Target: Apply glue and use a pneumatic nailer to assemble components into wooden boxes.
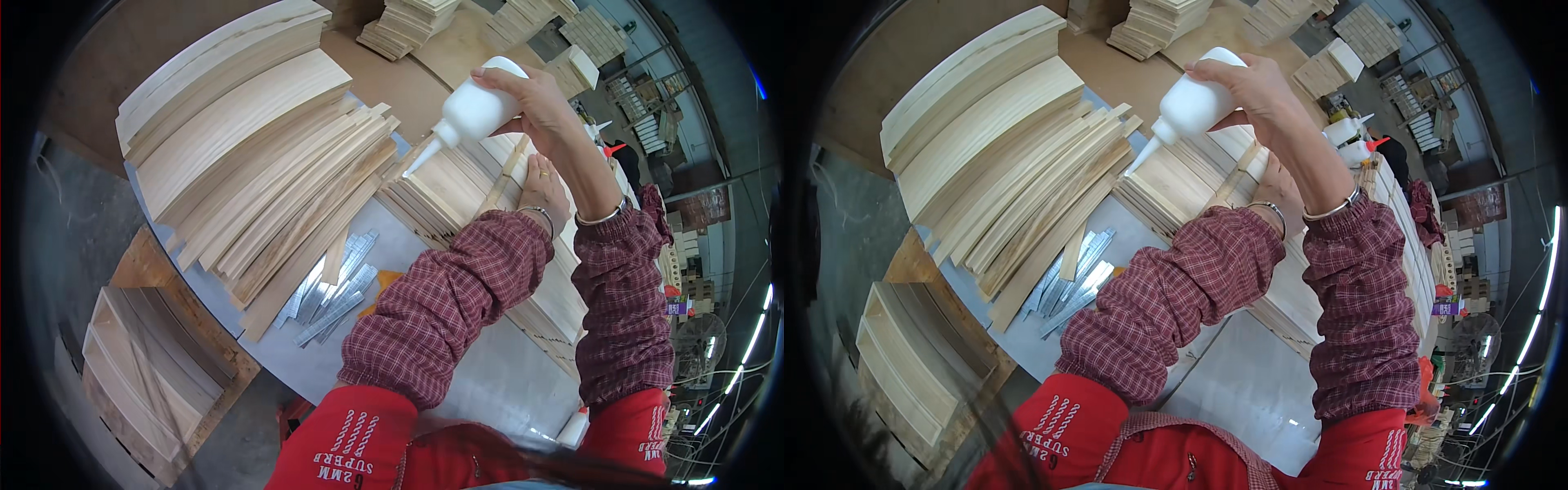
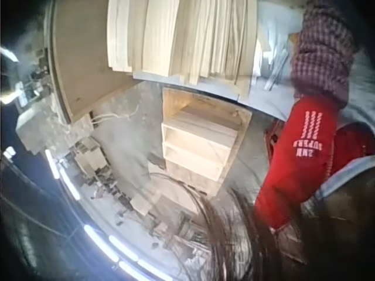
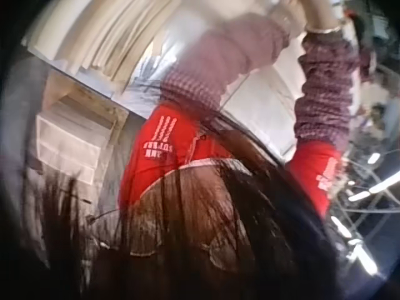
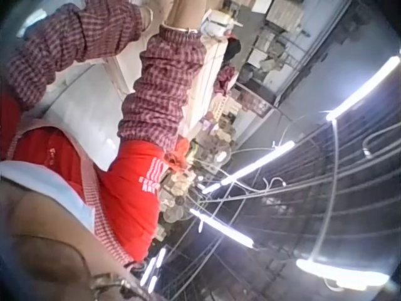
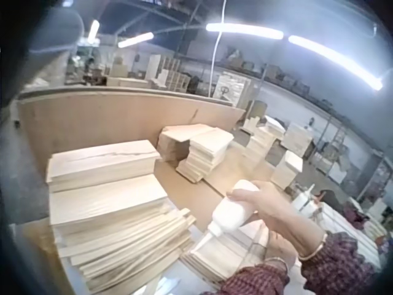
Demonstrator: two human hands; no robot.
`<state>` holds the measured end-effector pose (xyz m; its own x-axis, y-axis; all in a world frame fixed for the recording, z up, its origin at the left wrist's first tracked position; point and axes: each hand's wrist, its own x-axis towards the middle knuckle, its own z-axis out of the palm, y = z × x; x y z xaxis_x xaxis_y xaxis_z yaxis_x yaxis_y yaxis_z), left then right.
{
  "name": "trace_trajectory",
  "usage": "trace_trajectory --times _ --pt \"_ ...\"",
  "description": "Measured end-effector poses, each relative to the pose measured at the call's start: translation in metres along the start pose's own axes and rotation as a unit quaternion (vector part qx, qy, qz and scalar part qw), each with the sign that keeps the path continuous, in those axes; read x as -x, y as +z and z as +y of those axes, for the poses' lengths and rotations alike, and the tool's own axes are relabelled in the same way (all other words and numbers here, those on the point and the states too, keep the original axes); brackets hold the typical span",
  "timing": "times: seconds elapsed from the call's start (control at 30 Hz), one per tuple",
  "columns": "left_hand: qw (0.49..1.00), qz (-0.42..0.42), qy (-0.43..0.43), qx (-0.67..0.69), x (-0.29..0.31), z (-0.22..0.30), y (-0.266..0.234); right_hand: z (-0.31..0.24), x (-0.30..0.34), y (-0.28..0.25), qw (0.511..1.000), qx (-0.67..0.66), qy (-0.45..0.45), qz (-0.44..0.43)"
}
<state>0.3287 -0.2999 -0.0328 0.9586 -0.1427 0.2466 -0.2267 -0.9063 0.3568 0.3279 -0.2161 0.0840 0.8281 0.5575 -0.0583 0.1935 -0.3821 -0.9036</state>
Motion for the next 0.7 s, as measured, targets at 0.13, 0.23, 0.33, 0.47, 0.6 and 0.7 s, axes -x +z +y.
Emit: trace_trajectory --times 0.13,0.23,0.33,0.47,0.6,0.7 --pt "0.999 -0.003 0.018 0.026 0.004 -0.006 -0.003 -0.002 -0.004 0.0 1.0 0.01 -0.006 0.006" --pt "0.999 0.04 0.006 0.032 0.002 -0.007 0.003 -0.008 -0.005 0.002 0.999 0.026 -0.01 0.019" --pt "1.0 0.012 0.0 0.003 0.008 -0.004 -0.01 -0.007 -0.008 -0.004 0.999 0.03 -0.009 0.032" --pt "1.0 -0.013 -0.005 -0.025 0.011 -0.003 -0.017 -0.007 -0.013 -0.011 0.998 0.04 -0.006 0.039" --pt "1.0 -0.011 0.004 -0.027 0.01 -0.005 -0.013 -0.008 -0.018 -0.018 0.998 0.052 0.002 0.027" --pt "1.0 0.015 0.002 -0.022 0.012 -0.003 -0.011 -0.007 -0.021 -0.025 0.997 0.066 0.003 0.048"
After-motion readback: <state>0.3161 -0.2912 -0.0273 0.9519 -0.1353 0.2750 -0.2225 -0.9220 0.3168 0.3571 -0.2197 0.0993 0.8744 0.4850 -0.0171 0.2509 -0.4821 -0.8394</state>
